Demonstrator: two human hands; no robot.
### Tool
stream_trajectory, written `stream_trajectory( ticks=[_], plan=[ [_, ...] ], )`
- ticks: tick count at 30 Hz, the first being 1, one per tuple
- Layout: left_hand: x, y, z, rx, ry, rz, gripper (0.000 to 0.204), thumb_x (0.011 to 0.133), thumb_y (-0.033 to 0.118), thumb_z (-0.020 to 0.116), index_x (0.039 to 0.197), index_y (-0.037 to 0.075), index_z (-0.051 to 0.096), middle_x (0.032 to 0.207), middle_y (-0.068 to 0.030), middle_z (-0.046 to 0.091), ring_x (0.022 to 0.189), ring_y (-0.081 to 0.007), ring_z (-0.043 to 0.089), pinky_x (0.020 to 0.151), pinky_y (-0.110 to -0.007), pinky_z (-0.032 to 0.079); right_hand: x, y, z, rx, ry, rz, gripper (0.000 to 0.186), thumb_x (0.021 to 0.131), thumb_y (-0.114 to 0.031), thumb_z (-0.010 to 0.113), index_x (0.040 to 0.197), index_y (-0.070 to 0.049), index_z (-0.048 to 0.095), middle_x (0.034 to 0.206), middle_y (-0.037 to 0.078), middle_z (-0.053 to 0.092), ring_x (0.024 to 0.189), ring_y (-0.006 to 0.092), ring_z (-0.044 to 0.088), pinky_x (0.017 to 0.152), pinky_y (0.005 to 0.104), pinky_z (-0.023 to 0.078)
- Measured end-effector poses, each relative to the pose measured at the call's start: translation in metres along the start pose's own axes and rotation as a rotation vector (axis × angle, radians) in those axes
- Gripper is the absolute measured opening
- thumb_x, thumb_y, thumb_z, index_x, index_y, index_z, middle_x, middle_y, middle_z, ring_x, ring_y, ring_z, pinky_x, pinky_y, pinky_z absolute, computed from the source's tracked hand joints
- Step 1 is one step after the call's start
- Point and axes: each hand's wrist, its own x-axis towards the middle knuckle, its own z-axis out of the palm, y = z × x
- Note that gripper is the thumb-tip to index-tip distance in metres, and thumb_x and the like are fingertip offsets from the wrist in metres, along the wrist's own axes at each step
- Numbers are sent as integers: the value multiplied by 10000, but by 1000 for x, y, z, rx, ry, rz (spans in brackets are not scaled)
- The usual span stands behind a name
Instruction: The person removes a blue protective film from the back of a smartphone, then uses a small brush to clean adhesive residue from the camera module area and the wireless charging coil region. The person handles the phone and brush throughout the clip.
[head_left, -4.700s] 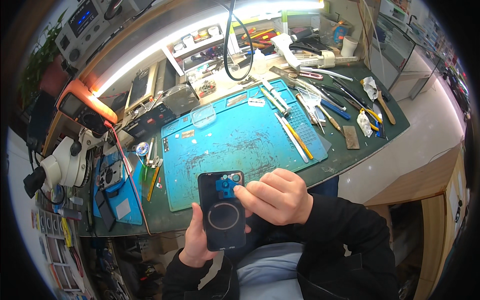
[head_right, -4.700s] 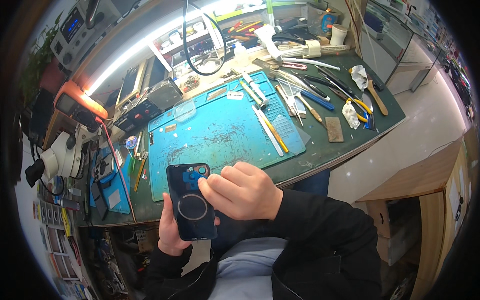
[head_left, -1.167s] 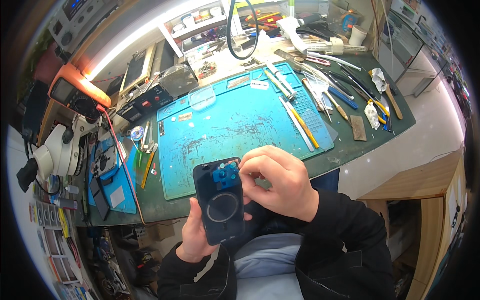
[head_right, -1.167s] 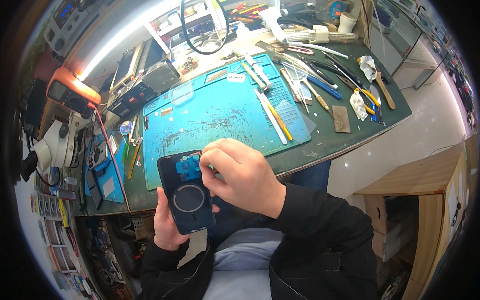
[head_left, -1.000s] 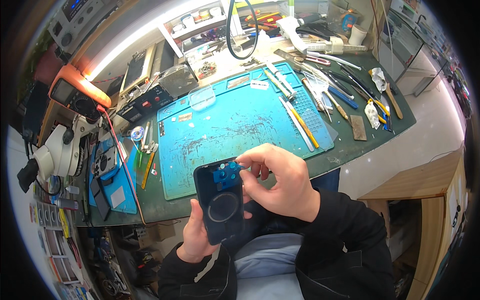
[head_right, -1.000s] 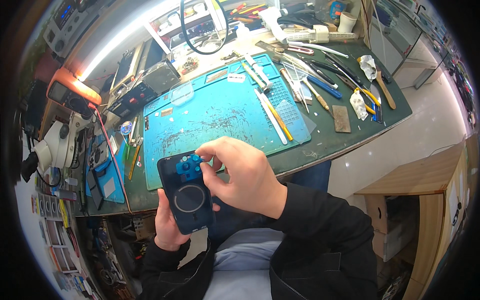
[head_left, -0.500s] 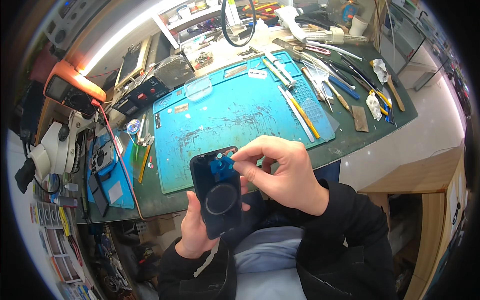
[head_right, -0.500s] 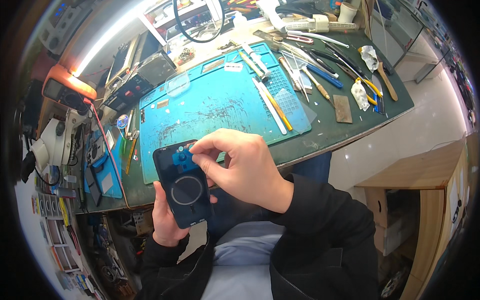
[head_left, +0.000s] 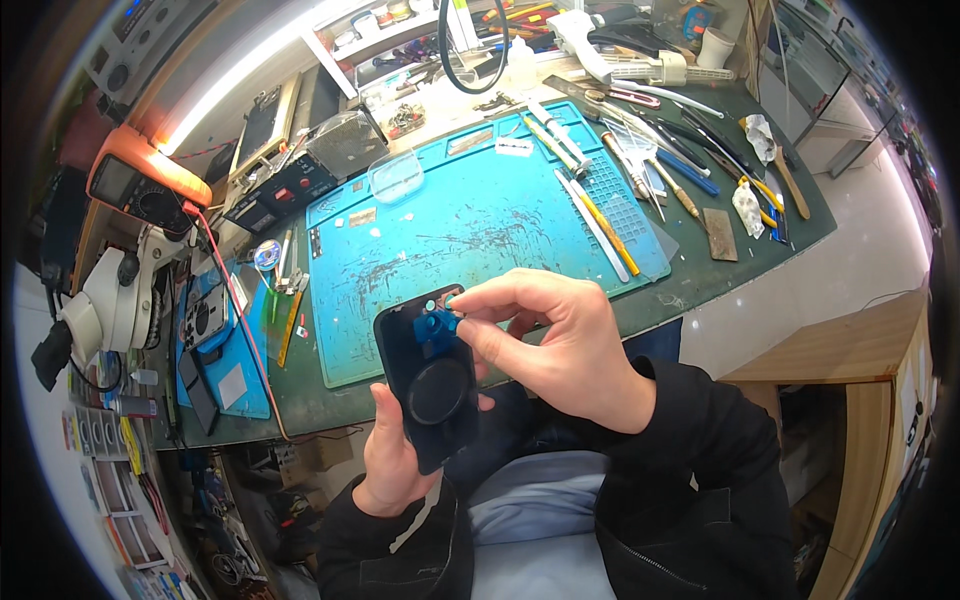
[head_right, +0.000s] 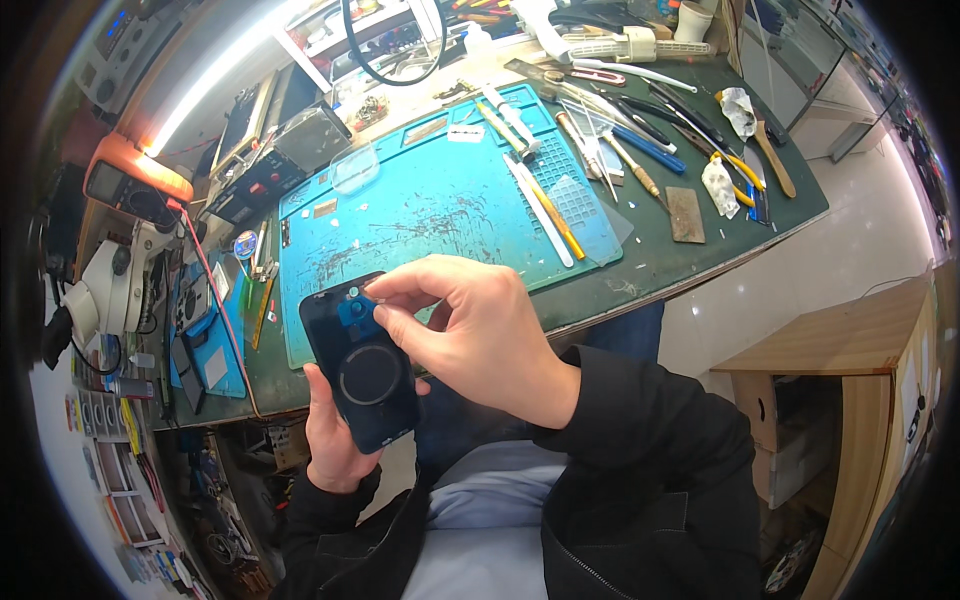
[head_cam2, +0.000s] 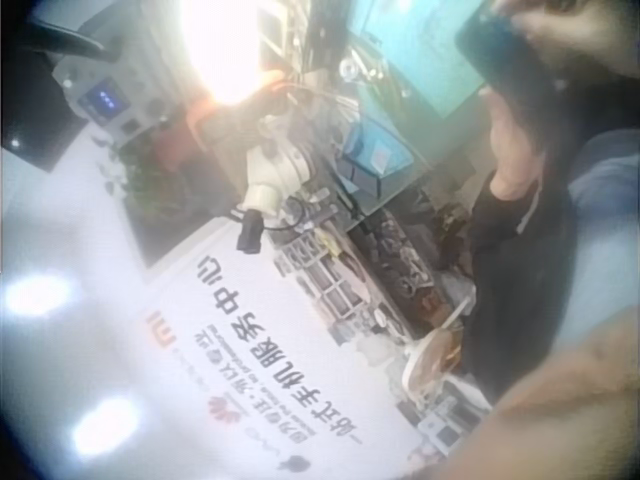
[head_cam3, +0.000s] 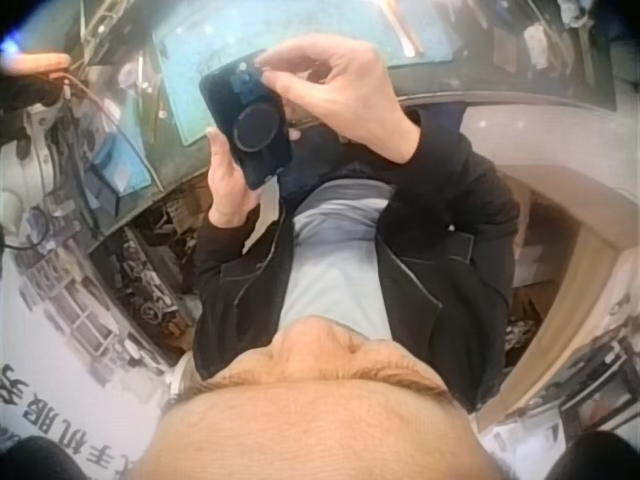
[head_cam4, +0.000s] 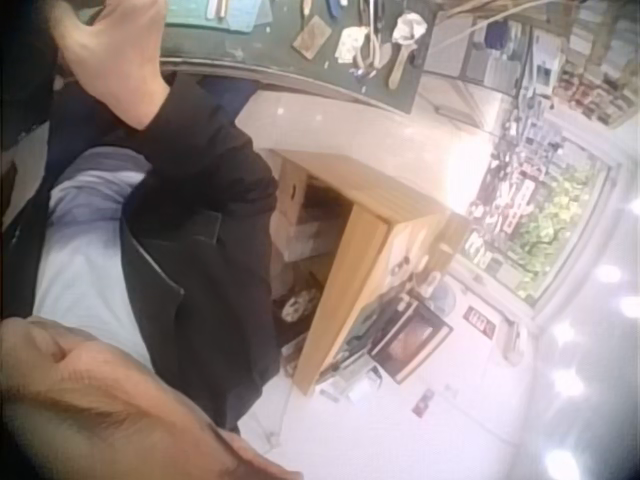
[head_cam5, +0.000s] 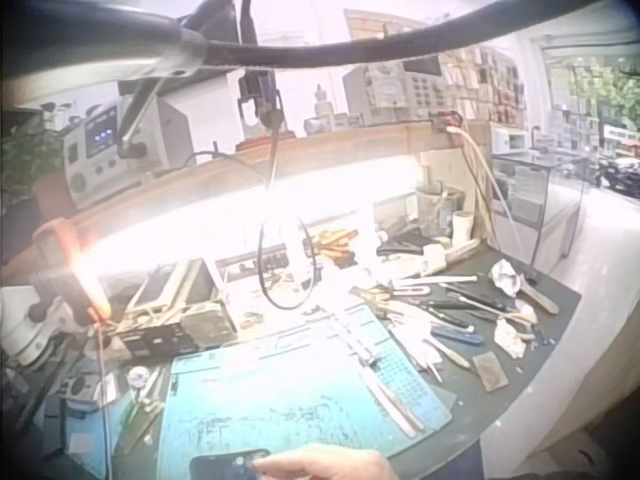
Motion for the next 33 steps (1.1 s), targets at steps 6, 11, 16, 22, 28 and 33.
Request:
stream_trajectory(
  ticks=[6,11,16,22,28,33],
  plan=[
    [1,1,-6,-6,-67,-12,951,1046,766,261,1620,12,333,1527,-226,535,1248,-313,648,1044,-467,543,3,-1,0,-82,-4,-95,161,911,-23,773,1070,7,780,916,87,744,755,107,737,607,256,571],
    [2,8,2,-60,-44,-89,1001,1021,807,220,1624,15,322,1538,-237,522,1326,-350,611,1039,-523,565,4,-12,-3,-173,-19,-64,178,908,-10,767,1085,3,762,918,87,723,738,140,722,616,295,581],
    [1,6,-4,-151,-109,-91,1037,997,836,206,1619,15,324,1527,-238,529,1362,-365,589,1051,-565,564,4,-3,-5,-312,-110,-319,364,854,21,771,1211,-34,721,1018,98,679,887,205,697,689,306,584],
    [-1,7,-6,-94,-105,-98,1045,991,842,226,1615,10,327,1512,-237,538,1350,-358,596,1023,-578,577,2,7,-7,-293,-166,-374,540,821,46,776,1334,-83,667,1078,108,639,956,252,667,745,347,581],
    [-2,13,9,-2,-54,-148,1048,992,838,252,1612,-4,327,1497,-238,552,1333,-349,608,1033,-550,569,-2,7,-6,-349,-46,-374,380,836,45,776,1199,-38,700,957,96,666,834,235,690,717,341,583],
    [-4,6,-2,-30,-120,-181,1066,979,844,303,1612,-14,322,1512,-230,547,1328,-339,614,1066,-522,545,-5,-1,-2,-397,17,-368,203,853,9,791,1036,-22,711,881,78,679,769,211,707,681,323,574]
  ],
)
